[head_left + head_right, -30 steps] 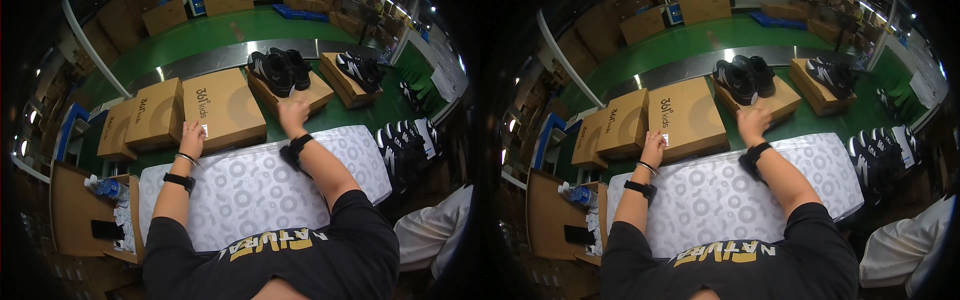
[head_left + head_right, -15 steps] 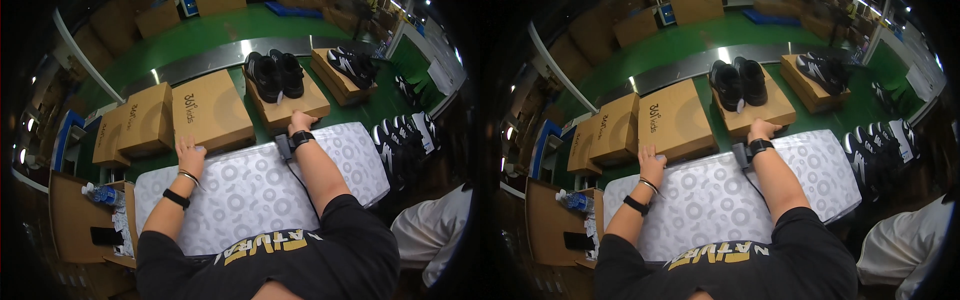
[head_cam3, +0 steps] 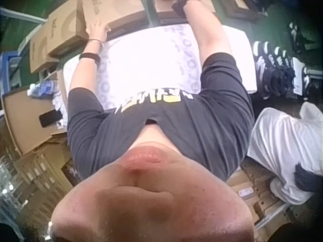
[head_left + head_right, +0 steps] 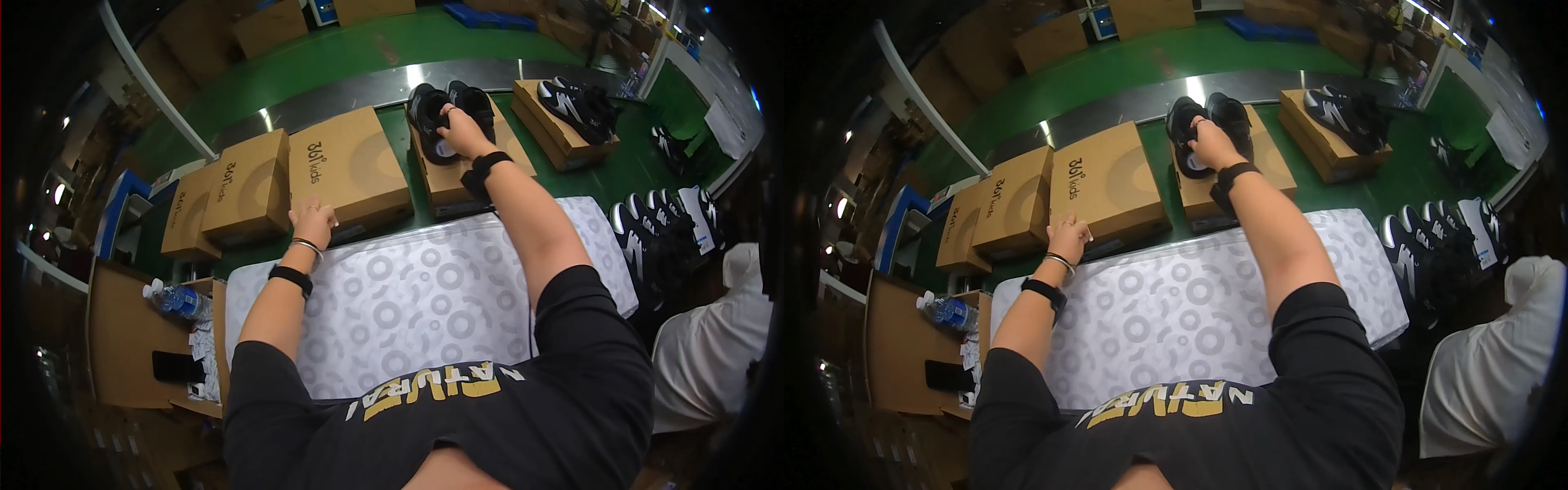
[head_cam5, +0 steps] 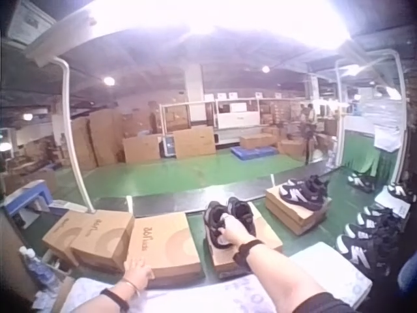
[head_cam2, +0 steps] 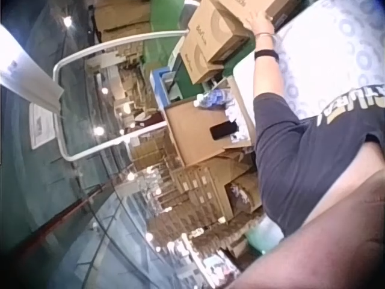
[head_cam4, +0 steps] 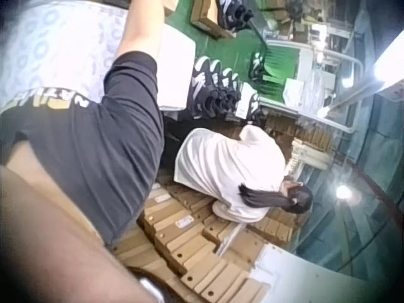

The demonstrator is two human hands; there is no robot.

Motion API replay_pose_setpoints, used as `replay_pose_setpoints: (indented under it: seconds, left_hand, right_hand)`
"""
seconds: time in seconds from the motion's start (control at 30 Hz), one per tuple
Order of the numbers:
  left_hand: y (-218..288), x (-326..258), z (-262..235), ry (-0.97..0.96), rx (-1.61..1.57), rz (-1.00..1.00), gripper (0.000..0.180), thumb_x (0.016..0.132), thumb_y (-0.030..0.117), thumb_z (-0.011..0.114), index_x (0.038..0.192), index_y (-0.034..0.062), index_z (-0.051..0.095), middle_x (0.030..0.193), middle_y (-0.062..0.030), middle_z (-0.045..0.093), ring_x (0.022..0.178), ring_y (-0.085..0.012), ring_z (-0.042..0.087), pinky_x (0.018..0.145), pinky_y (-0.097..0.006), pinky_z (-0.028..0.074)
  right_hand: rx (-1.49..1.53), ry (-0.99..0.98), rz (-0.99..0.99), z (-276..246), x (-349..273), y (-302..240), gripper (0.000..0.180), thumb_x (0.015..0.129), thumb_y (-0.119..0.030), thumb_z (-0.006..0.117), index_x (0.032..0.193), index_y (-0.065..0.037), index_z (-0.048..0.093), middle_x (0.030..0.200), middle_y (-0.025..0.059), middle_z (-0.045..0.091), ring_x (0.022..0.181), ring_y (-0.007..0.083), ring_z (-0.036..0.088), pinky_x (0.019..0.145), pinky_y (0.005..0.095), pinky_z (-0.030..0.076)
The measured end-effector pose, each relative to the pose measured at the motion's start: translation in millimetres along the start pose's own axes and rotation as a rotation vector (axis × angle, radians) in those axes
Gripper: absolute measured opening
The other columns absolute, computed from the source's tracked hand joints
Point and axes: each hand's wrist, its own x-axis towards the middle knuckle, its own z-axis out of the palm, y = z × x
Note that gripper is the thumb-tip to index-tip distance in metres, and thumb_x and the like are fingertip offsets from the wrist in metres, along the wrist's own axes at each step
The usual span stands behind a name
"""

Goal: Packing shoes into boxes using tissue paper.

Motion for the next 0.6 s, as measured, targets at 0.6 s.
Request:
replay_pose_setpoints:
  seconds: [0.6]
  left_hand:
    - [-39, 4, 59, 0.295, 0.130, 0.097, 0.038, 0.069, 0.016, 0.061, 0.104, 0.0051, 0.053, 0.109, -0.0174, 0.051, 0.106, -0.0309, 0.047, 0.090, -0.039, 0.038]
  right_hand:
    - [1.204, -0.276, -0.023, -151, -131, -124, 0.030, 0.072, 0.000, 0.059, 0.100, -0.002, 0.048, 0.087, 0.0031, 0.056, 0.080, 0.0088, 0.054, 0.074, 0.0213, 0.044]
